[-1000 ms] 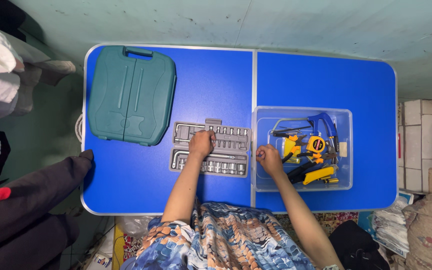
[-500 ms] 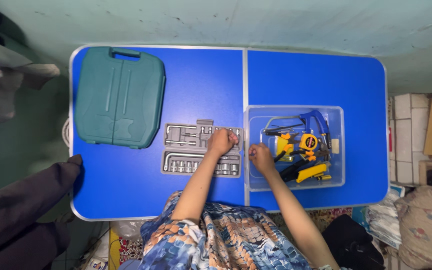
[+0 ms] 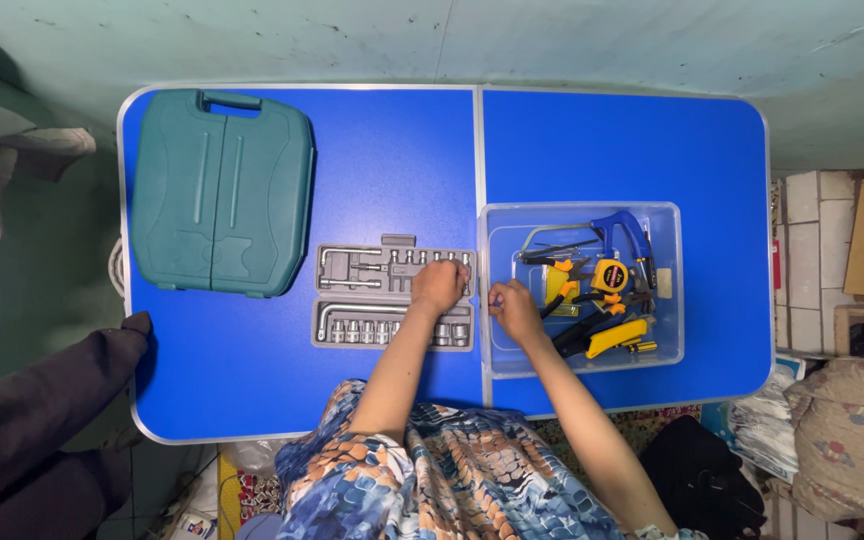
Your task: The person places driver bits and sockets into a socket set organizer by hand and folds the case closed.
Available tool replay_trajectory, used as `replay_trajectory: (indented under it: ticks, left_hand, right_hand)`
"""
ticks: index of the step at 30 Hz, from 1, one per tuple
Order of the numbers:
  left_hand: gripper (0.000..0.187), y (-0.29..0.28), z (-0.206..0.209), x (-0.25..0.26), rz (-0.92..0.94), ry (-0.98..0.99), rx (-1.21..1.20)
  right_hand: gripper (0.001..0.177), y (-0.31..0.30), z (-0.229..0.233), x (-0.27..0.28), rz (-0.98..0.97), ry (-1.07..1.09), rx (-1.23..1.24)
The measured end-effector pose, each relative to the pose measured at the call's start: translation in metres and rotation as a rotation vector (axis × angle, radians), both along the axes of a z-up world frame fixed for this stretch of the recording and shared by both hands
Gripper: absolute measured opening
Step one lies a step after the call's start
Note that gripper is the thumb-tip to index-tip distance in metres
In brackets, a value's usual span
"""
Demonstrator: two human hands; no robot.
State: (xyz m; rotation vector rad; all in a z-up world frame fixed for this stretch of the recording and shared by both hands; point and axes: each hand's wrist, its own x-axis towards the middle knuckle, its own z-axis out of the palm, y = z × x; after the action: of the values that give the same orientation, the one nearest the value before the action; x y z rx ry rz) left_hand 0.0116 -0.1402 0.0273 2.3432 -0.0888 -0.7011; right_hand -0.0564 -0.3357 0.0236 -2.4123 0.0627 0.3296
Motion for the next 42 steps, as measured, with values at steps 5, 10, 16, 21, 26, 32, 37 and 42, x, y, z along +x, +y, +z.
replay_trajectory:
  ticks: [5,10,16,21,26,32,37,42]
  left_hand:
    - [0.026,0.007,0.012,0.002,0.005,0.094,-0.101]
    - [0.025,-0.004,0.021,0.004,0.061,0.115,0.073]
    - [0.023,-0.015,0.021,0.004,0.106,0.152,0.112]
    - [0.026,-0.005,0.006,-0.002,0.092,0.058,-0.029]
    - [0.019,0.019,0.011,0.004,0.224,-0.017,-0.248]
    - [0.02,0.007,0.019,0.009,0.232,0.102,-0.765]
    - [0.011,0.032,-0.002,0.017,0.333,0.143,-0.951]
    - [0.013,0.091,-0.01,0.003,0.552,0.02,-0.7]
  right_hand:
    - [0.025,0.0,0.003,0.001,0.013,-0.01,0.0]
    - [0.025,0.001,0.003,-0.002,0.028,-0.033,-0.022]
    - [0.025,0.0,0.003,-0.002,0.034,-0.019,-0.018]
    - [0.019,-0.015,-0.004,-0.003,0.096,-0.127,0.089]
    - [0.01,-0.028,0.0,0.019,-0.413,0.183,0.746]
    - [0.023,0.0,0.032,0.057,-0.189,0.099,0.871]
    - [0.026,-0.009,0.026,0.067,-0.251,0.201,0.904]
    - [0.017,-0.007,-0.016,0.061,-0.413,0.039,0.699]
